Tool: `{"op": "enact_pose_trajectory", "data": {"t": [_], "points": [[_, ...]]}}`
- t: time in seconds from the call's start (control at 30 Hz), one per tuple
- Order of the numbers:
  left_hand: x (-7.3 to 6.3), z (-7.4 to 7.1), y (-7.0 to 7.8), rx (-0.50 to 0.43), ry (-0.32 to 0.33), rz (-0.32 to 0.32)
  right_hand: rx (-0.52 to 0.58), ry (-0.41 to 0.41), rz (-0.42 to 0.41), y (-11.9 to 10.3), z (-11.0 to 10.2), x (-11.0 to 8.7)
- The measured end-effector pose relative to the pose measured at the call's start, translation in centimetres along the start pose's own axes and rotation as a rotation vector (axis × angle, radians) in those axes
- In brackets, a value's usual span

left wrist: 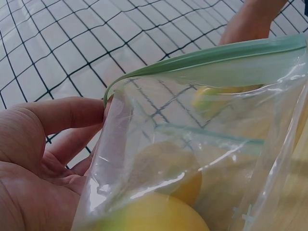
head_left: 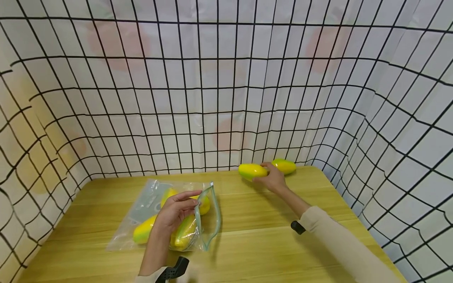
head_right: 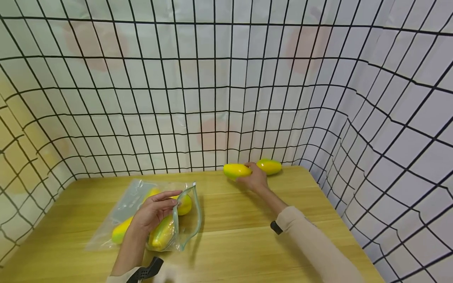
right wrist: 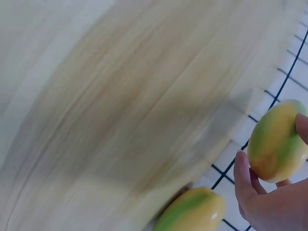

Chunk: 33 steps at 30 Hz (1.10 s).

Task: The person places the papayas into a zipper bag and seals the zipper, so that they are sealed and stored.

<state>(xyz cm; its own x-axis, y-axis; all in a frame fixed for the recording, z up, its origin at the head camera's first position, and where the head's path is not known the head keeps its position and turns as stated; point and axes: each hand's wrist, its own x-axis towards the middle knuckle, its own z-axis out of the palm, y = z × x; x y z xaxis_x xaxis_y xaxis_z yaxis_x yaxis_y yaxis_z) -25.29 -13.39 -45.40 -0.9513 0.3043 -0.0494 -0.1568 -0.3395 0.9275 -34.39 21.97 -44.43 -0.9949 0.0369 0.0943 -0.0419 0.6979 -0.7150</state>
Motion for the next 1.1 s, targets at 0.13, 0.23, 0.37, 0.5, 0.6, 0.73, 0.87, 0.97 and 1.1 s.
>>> {"op": "enact_pose_trajectory", "data": {"t": [0.13,0.23,0.37,0.5,0.6,0.73,0.87,0.97,1.1], "points": [[0.1,0.1,0.1,0.005,-0.003,-0.004,-0.004,-0.022,-0.027,-0.7,-0.2,-0.9],[0.0,0.1,0.1,0.008,0.018,-0.012,0.001,-0.045,-0.043,-1.3,-0.1,-1.7],[0.0,0.2,0.2,0.016,0.014,-0.012,0.016,-0.074,-0.061,-2.2,0.0,-2.7],[0.0,0.2,0.3,0.022,-0.002,-0.011,0.039,-0.099,-0.075,-2.8,0.1,-3.7],[0.0,0.2,0.3,0.018,-0.002,-0.015,0.069,-0.110,-0.083,-3.3,0.2,-4.3],[0.0,0.2,0.3,0.008,0.000,-0.020,0.105,-0.122,-0.085,-3.8,0.5,-5.3],[0.0,0.1,0.2,0.005,-0.005,-0.017,0.136,-0.143,-0.077,-4.0,0.9,-6.2],[0.0,0.1,0.2,0.009,-0.010,-0.012,0.157,-0.158,-0.072,-4.2,1.1,-6.8],[0.1,0.1,0.1,0.007,-0.002,-0.013,0.181,-0.182,-0.079,-4.5,1.3,-7.5]]}}
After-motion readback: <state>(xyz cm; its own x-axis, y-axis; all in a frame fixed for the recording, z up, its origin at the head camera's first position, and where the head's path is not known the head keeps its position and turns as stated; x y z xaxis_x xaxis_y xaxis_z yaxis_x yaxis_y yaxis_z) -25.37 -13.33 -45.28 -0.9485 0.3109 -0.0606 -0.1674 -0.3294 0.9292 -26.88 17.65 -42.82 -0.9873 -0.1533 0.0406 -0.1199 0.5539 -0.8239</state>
